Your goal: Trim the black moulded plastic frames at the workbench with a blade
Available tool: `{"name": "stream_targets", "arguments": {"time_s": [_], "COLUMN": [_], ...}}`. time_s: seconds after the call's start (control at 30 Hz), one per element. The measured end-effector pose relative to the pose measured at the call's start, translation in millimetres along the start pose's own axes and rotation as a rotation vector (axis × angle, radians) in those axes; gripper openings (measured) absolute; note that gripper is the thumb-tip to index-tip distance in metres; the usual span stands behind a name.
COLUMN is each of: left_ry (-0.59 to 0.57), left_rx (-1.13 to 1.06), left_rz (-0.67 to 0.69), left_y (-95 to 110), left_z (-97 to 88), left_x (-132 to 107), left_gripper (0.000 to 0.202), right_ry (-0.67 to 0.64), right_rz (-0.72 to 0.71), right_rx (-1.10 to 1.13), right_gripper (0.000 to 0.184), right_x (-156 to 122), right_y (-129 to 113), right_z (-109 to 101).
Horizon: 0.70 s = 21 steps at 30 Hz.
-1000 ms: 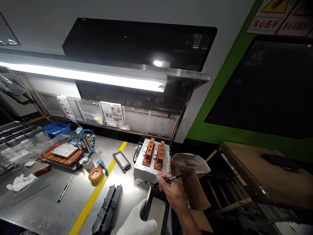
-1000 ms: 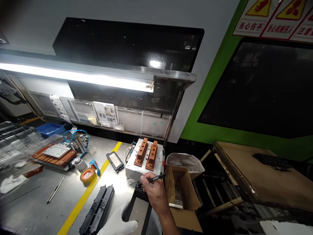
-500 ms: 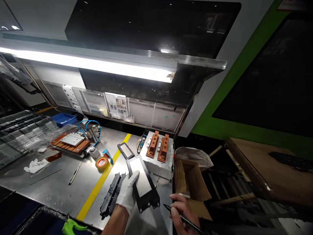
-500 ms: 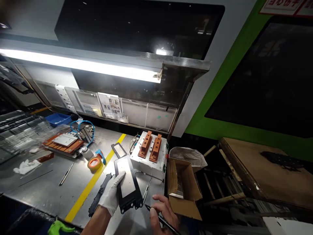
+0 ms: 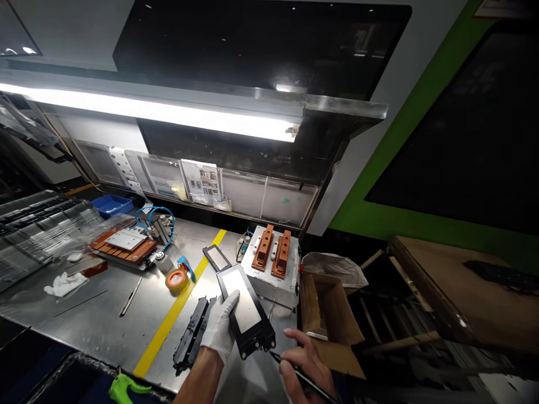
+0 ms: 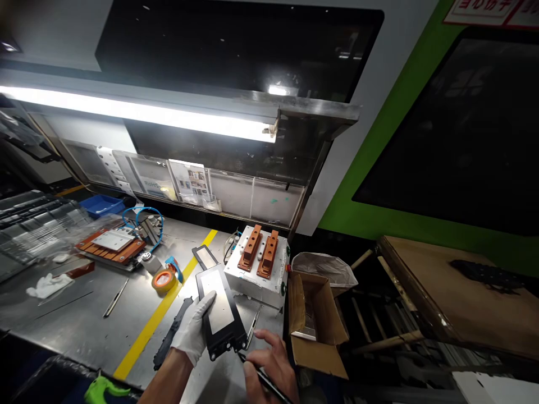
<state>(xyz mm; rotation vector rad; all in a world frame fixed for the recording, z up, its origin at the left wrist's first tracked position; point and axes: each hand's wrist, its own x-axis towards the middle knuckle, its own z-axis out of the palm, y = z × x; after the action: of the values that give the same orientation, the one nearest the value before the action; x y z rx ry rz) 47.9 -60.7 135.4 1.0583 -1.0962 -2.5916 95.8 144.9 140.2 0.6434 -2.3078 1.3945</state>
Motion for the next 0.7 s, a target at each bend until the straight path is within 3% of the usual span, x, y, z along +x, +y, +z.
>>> {"name": "stream_targets", "arguments": {"time_s": [0.13,0.27,0.37,0.53,0.7], "left_ry": [-0.023,-0.035,-0.032,0.009,0.005], "left_rx": [-0.023,-0.036,-0.042,-0.047,-0.036], "left_rz": [0.015,0.066,0.062,0.067,0.099], "left_y": [3,7,8,10,8], "left_z": [2.4,2.8,-1.2,-8.4,-10.3], "left_x": [-7,-14,-14,-10,-10], "left_gripper": [0.041,0.044,0.048,0.043,0.041], "right_ry": [-0.203,-0.232,-0.258,-0.191,-0.251], "right_rz": [-0.196,-0.236,-0.282,-0.196,-0.319], "right_rx": [0.025,0.032,0.078,0.184,0.064], "right_gripper": [0.013,0.014,0.014,0.018,0.016], "right_x": [5,10,11,13,18], "right_y": [-7,-8,-6,-8,-13], "right_z": [17,27,21,9,21]}}
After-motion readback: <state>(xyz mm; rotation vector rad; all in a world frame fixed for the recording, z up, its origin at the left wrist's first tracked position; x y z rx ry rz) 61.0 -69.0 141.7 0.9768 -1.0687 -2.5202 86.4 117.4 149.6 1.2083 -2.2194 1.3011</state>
